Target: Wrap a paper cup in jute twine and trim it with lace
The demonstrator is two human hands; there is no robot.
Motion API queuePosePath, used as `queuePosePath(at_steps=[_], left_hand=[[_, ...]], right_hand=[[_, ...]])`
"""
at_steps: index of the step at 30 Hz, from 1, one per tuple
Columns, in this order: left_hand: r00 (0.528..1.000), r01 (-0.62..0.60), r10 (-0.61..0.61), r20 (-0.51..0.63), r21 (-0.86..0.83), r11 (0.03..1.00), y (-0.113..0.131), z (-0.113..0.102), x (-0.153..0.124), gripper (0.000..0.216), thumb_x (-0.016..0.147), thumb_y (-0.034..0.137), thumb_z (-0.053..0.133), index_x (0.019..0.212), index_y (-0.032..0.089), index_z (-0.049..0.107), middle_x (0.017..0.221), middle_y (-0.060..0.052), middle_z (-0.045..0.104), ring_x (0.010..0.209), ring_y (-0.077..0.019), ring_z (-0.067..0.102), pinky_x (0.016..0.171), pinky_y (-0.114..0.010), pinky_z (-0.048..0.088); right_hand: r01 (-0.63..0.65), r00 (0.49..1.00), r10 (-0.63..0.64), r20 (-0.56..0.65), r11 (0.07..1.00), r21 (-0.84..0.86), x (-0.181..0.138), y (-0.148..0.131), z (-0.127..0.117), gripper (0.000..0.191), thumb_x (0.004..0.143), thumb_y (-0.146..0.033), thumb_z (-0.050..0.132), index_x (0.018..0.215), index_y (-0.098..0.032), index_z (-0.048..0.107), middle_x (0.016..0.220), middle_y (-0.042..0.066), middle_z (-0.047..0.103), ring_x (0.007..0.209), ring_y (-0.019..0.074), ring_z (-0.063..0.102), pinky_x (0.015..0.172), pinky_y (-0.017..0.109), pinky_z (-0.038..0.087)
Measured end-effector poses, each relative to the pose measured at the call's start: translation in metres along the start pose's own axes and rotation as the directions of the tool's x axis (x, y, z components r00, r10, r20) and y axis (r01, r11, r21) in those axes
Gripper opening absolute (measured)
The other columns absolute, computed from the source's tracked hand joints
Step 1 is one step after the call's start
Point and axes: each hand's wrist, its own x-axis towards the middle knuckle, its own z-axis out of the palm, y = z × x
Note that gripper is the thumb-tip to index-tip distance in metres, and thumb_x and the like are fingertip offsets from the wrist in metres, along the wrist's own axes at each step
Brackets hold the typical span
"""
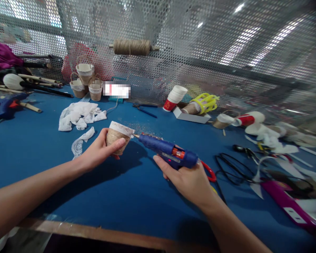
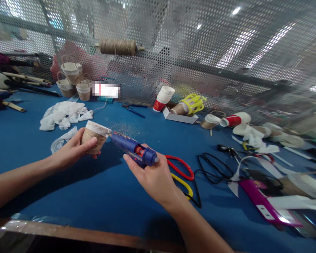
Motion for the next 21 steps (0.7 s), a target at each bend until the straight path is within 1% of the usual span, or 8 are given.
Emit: queuePosePath(at_steps=[6,12,17,21], left_hand=[[1.000,-0.007,0.007,-0.007,-0.023,1.000,-0.001,0.000,0.001,0.050,0.072,0.047,0.062,0.102,0.016,0.036,0.086,-0.004,0.054,0.067,-0.0131,0.056,0.056,-0.026,0.049],[1.000,0.000,0.000,-0.004,-0.032,0.999,0.000,0.001,0.001,0.050,0.071,0.047,0.062,0.101,0.016,0.037,0.086,-0.004,0.054,0.067,-0.0135,0.056,0.056,-0.027,0.048],[1.000,0.001,-0.001,0.009,-0.040,0.999,-0.001,0.001,0.002,0.051,0.070,0.050,0.063,0.099,0.016,0.038,0.084,-0.004,0.055,0.067,-0.0135,0.056,0.055,-0.027,0.048],[0.999,0.019,-0.016,0.035,-0.084,0.996,-0.001,0.000,0.002,0.052,0.069,0.051,0.063,0.097,0.016,0.039,0.083,-0.003,0.055,0.064,-0.0127,0.057,0.055,-0.027,0.048]], right_hand=[[0.047,0.998,-0.047,0.038,0.999,-0.011,0.000,0.002,-0.001,0.020,0.079,-0.033,0.056,0.069,-0.022,0.070,0.047,0.000,0.059,0.058,0.0198,0.064,0.055,0.031,0.051],[-0.013,1.000,0.012,0.025,1.000,0.004,0.000,0.000,0.000,0.020,0.078,-0.036,0.057,0.071,-0.020,0.068,0.048,0.001,0.059,0.057,0.0201,0.063,0.050,0.030,0.049],[-0.047,0.999,0.046,0.012,0.996,0.070,0.002,-0.005,0.001,0.018,0.075,-0.036,0.060,0.069,-0.020,0.066,0.049,0.001,0.058,0.057,0.0207,0.063,0.050,0.030,0.049],[-0.066,0.998,0.065,0.014,0.989,0.132,0.003,-0.009,0.000,0.017,0.075,-0.035,0.060,0.071,-0.019,0.064,0.053,0.002,0.061,0.059,0.0202,0.063,0.051,0.030,0.049]])
